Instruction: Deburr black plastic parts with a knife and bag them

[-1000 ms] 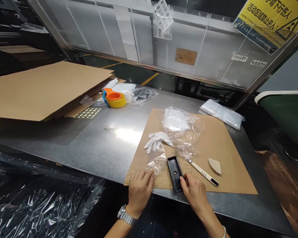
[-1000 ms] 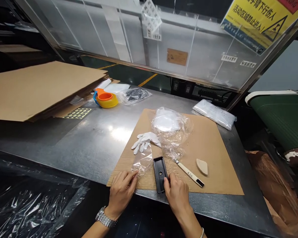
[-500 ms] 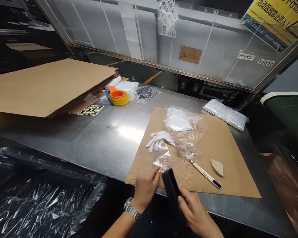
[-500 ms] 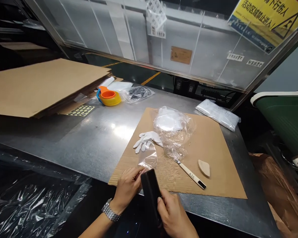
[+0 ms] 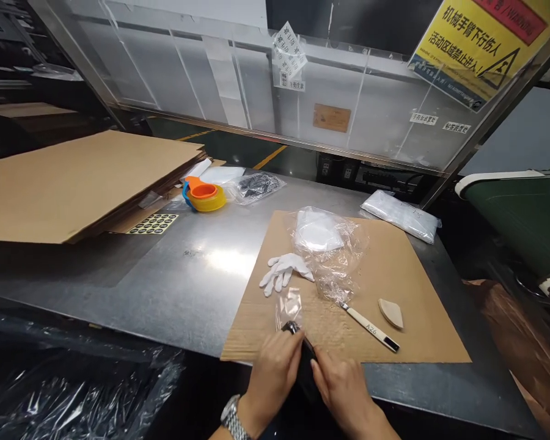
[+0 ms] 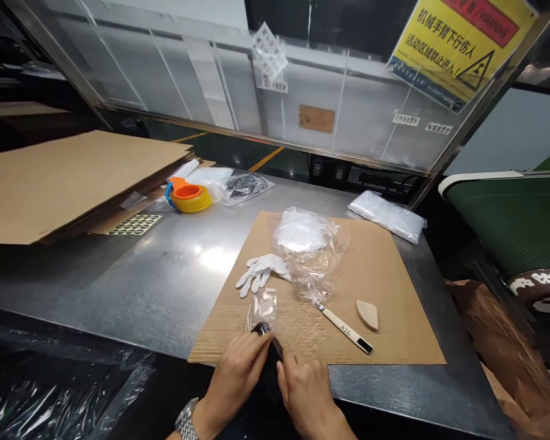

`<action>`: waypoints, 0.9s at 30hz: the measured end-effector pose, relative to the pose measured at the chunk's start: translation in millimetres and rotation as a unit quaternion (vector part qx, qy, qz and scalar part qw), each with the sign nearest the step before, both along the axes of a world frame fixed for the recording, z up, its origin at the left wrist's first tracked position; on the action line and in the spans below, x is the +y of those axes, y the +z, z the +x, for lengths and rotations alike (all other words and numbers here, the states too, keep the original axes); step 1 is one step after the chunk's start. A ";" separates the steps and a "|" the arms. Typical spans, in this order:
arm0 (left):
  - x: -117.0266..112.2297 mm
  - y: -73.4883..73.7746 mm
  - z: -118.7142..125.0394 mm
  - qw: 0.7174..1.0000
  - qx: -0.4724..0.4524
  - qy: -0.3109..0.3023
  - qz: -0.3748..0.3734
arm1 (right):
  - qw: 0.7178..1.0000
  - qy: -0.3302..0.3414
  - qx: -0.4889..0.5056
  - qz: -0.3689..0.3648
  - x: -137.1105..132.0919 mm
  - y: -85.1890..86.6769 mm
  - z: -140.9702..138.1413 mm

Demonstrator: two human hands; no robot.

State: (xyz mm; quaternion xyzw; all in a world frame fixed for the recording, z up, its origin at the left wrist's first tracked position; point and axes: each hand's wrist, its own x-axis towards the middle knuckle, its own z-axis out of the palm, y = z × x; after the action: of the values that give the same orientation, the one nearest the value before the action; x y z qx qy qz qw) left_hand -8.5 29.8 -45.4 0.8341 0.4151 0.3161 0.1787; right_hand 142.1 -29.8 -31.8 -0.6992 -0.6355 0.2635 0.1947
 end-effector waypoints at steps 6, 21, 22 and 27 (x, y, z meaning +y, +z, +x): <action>-11.9 28.3 3.3 0.991 0.033 -0.064 0.115 | 0.998 -0.052 0.005 0.020 9.0 7.8 7.2; 1.7 135.6 87.1 0.970 0.005 -0.234 0.060 | 0.956 -0.148 0.252 0.019 -42.6 107.4 100.6; -2.8 138.1 98.9 0.966 -0.003 -0.248 0.078 | 0.916 -0.203 0.344 0.020 -54.3 99.2 102.6; -50.4 124.7 157.9 0.905 -0.042 -0.376 0.195 | 0.686 -0.293 0.666 0.031 -109.0 41.8 98.7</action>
State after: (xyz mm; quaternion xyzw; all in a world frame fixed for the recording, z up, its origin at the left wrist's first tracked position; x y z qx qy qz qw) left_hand 149.4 -20.6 79.3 0.9326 -0.0066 0.3346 0.1353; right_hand 240.8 -138.9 10.0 -0.4842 -0.1096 0.5693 0.6553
